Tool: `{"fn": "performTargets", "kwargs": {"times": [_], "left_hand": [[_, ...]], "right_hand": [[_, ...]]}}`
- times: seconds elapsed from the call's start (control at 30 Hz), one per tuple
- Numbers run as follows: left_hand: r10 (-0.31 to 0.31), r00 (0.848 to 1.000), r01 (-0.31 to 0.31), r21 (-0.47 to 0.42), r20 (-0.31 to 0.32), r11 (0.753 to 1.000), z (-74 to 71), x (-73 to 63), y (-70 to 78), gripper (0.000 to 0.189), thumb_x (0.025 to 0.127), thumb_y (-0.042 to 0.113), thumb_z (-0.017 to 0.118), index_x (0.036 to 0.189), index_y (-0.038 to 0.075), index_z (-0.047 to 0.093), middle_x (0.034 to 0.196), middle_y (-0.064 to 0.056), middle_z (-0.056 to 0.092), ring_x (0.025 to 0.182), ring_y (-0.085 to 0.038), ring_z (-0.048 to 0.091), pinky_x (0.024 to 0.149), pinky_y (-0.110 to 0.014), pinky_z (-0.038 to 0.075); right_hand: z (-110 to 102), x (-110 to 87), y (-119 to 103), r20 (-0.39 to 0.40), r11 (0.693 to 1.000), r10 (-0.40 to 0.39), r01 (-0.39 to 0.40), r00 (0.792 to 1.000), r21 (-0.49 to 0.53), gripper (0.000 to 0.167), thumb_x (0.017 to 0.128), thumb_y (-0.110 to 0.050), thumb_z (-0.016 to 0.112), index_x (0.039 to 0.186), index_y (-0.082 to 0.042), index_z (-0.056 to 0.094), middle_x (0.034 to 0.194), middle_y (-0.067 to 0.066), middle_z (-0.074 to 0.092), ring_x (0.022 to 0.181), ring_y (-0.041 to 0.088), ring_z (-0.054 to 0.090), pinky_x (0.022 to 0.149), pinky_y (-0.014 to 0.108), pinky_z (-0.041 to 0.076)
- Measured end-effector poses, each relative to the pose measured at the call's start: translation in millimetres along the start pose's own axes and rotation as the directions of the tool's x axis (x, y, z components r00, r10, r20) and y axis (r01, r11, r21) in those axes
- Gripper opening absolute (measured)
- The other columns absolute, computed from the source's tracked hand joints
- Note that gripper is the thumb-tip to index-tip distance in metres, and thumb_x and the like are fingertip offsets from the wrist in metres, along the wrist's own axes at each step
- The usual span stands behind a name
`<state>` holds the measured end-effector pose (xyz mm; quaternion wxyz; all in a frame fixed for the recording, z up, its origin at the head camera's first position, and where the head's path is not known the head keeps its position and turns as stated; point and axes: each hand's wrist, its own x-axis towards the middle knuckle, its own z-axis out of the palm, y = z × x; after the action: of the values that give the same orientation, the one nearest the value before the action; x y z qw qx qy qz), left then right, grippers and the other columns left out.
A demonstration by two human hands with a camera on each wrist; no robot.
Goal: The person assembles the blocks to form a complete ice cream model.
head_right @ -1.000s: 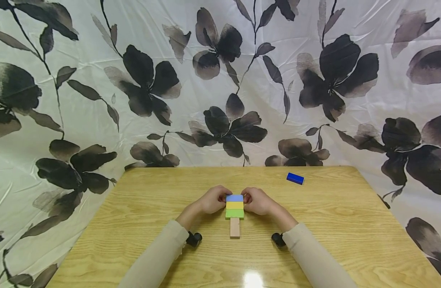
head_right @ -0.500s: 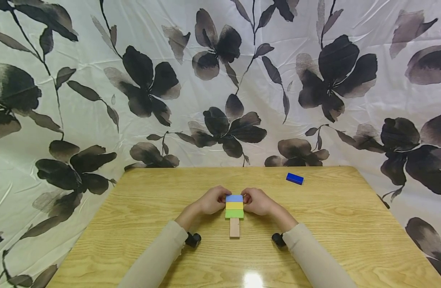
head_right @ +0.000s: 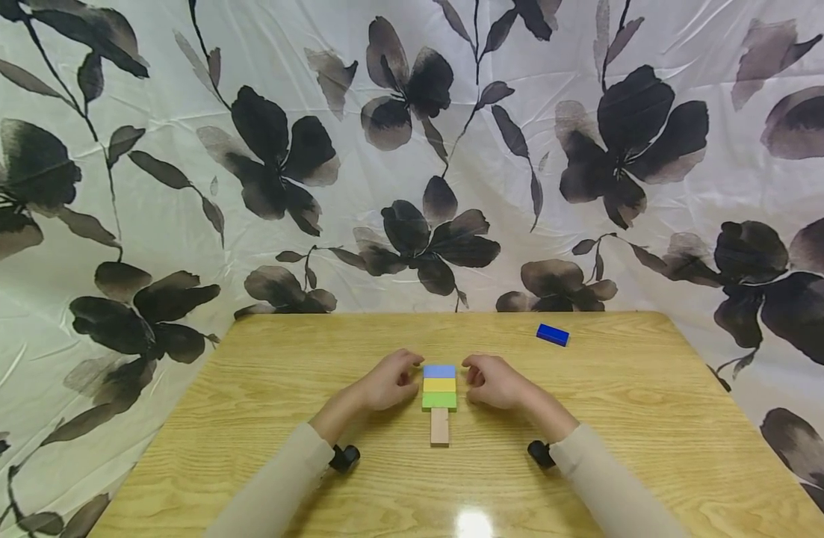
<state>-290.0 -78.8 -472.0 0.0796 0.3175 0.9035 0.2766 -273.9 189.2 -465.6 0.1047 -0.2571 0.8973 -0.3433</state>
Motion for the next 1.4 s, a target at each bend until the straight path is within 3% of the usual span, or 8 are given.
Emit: {"fn": "performTargets", "kwargs": {"times": [0.17, 0.3, 0.4, 0.5, 0.93, 1.4], "left_hand": [[0.008, 1.0, -0.008, 0.068, 0.005, 0.998, -0.1, -9.2, -1.1, 0.053, 0.103, 0.016, 0.061, 0.149, -0.004, 0.046, 0.137, -0.015, 0.052, 0.102, -0.021, 0.053, 0.094, -0.039, 0.047], [0.009, 1.0, -0.01, 0.111, 0.005, 0.994, 1.4, -18.5, 0.5, 0.055, 0.105, 0.024, 0.059, 0.15, -0.004, 0.045, 0.144, -0.016, 0.048, 0.121, -0.027, 0.056, 0.105, -0.043, 0.046], [0.004, 1.0, -0.006, 0.137, 0.015, 0.99, 2.8, -25.8, 4.5, 0.058, 0.106, 0.03, 0.057, 0.152, -0.003, 0.042, 0.151, -0.018, 0.043, 0.137, -0.033, 0.048, 0.114, -0.046, 0.04], [0.0, 1.0, -0.005, 0.176, 0.029, 0.984, 4.8, -31.7, 9.8, 0.063, 0.107, 0.036, 0.054, 0.155, -0.002, 0.039, 0.156, -0.018, 0.039, 0.142, -0.034, 0.043, 0.116, -0.047, 0.037], [-0.021, 0.996, -0.009, 0.34, 0.085, 0.94, 21.5, -40.3, 32.5, 0.073, 0.107, 0.05, 0.046, 0.16, 0.002, 0.029, 0.167, -0.014, 0.025, 0.148, -0.034, 0.035, 0.118, -0.049, 0.033], [-0.069, 0.992, 0.021, 0.385, 0.109, 0.923, 28.5, -35.8, 45.7, 0.075, 0.108, 0.053, 0.039, 0.162, 0.004, 0.023, 0.17, -0.013, 0.016, 0.152, -0.032, 0.029, 0.118, -0.05, 0.034]], "right_hand": [[-9, -13.7, 0, -0.02, 1.0, -0.012, 0.012, 1.0, -0.018, 0.054, 0.09, -0.004, 0.072, 0.137, 0.015, 0.052, 0.111, 0.016, 0.064, 0.096, 0.024, 0.065, 0.082, 0.039, 0.055], [-18, -25.0, 1, -0.034, 0.999, -0.02, 0.018, 0.999, -0.044, 0.052, 0.092, -0.006, 0.071, 0.135, 0.015, 0.053, 0.11, 0.017, 0.064, 0.095, 0.025, 0.063, 0.081, 0.038, 0.055], [-25, -33.2, 3, -0.044, 0.998, -0.031, 0.028, 0.999, -0.063, 0.051, 0.092, -0.005, 0.071, 0.135, 0.016, 0.053, 0.109, 0.017, 0.064, 0.094, 0.024, 0.063, 0.079, 0.037, 0.055], [-32, -40.5, 5, -0.061, 0.996, -0.034, 0.029, 0.998, -0.082, 0.049, 0.093, -0.004, 0.07, 0.134, 0.017, 0.053, 0.109, 0.018, 0.064, 0.093, 0.023, 0.064, 0.077, 0.036, 0.055], [-61, -64.2, 16, -0.129, 0.992, -0.003, -0.013, 0.992, -0.124, 0.05, 0.092, -0.007, 0.073, 0.133, 0.016, 0.055, 0.109, 0.018, 0.064, 0.093, 0.023, 0.065, 0.076, 0.036, 0.056], [-88, -80.0, 36, -0.211, 0.984, 0.064, -0.096, 0.975, -0.147, 0.049, 0.095, -0.011, 0.072, 0.131, 0.017, 0.055, 0.109, 0.02, 0.066, 0.094, 0.027, 0.065, 0.078, 0.042, 0.054]]}}
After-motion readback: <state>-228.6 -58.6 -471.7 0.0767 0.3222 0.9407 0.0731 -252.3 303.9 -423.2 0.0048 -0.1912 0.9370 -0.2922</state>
